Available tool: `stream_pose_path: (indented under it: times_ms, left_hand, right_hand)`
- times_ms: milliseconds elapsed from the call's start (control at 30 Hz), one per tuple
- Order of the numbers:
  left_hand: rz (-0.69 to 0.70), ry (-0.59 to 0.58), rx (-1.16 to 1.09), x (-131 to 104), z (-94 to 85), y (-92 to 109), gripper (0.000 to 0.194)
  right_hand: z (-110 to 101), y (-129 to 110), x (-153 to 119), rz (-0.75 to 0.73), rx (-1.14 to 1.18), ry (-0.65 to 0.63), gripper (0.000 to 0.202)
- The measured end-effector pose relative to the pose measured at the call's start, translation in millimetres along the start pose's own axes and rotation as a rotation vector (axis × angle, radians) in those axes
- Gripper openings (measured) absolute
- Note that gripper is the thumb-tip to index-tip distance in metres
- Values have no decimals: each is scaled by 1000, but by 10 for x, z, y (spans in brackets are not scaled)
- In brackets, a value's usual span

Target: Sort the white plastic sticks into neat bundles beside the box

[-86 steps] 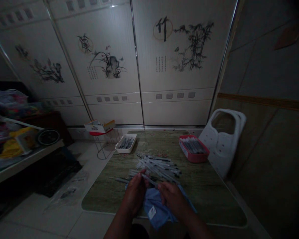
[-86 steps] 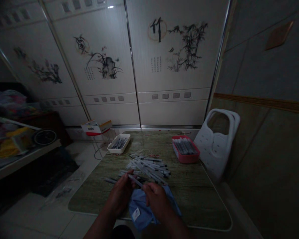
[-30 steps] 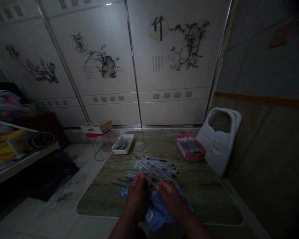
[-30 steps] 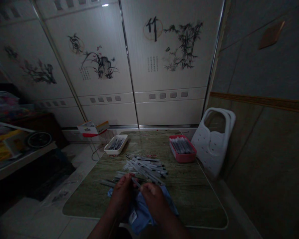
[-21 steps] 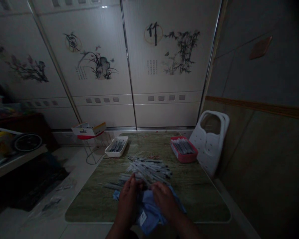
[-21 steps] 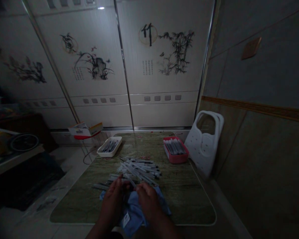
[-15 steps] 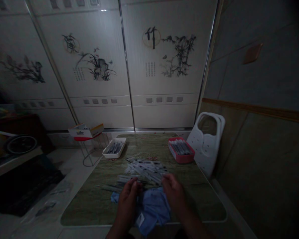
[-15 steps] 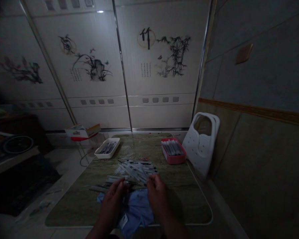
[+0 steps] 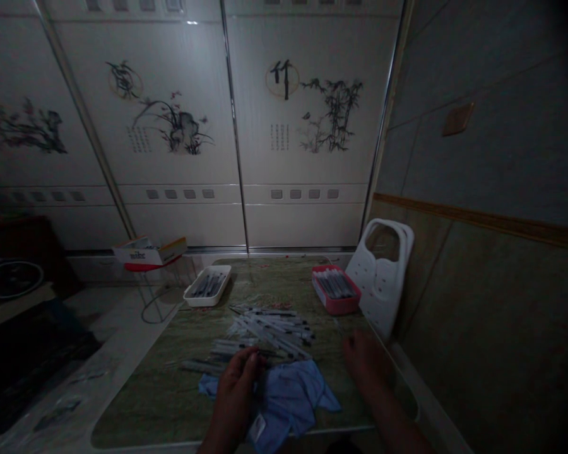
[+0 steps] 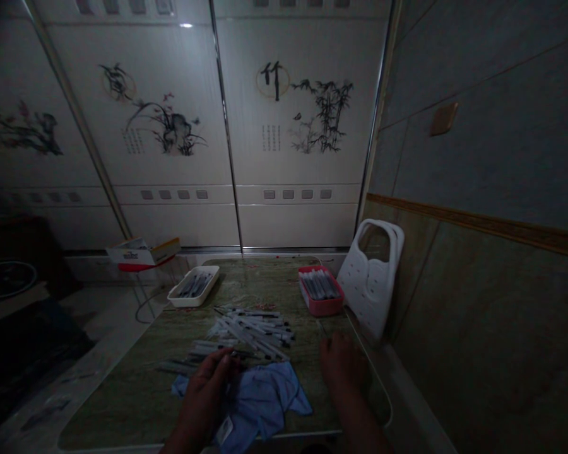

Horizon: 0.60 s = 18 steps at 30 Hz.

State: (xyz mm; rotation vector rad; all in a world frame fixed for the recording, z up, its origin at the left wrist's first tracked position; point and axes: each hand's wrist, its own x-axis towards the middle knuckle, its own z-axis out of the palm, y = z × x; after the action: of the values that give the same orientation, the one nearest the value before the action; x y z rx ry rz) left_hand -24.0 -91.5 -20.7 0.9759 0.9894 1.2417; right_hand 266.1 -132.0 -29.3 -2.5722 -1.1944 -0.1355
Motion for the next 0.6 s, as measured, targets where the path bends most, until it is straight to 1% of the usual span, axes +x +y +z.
stream_pose_path:
  times_ms: [100,167,267,333,467,533,600]
  left_hand:
    - [42,-20,138,12,-29,-8,41]
    - [50,-34,162,26,-52,-34,41]
    - [52,-53,160,44,-73,-76,40]
    - [44,-52,140,51,-76,-94,41]
    - [44,-29,104,67,-81,-123,42]
    - [53,-22,98,76,-89,-139,43]
    - [56,-27,100,78,-98,-147,42]
  right_hand:
    - [56,-13,10,6,12,-33,33]
    - [77,1,19,0,25,-58,32]
    - [76,48,46,-10,62,-99,33]
    - [63,97,75,10,99,-112,35]
    - [48,234,135,29,255,-131,40]
    - [52,297,148,22,330,-128,39]
    - [58,332,143,23,357,-116,37]
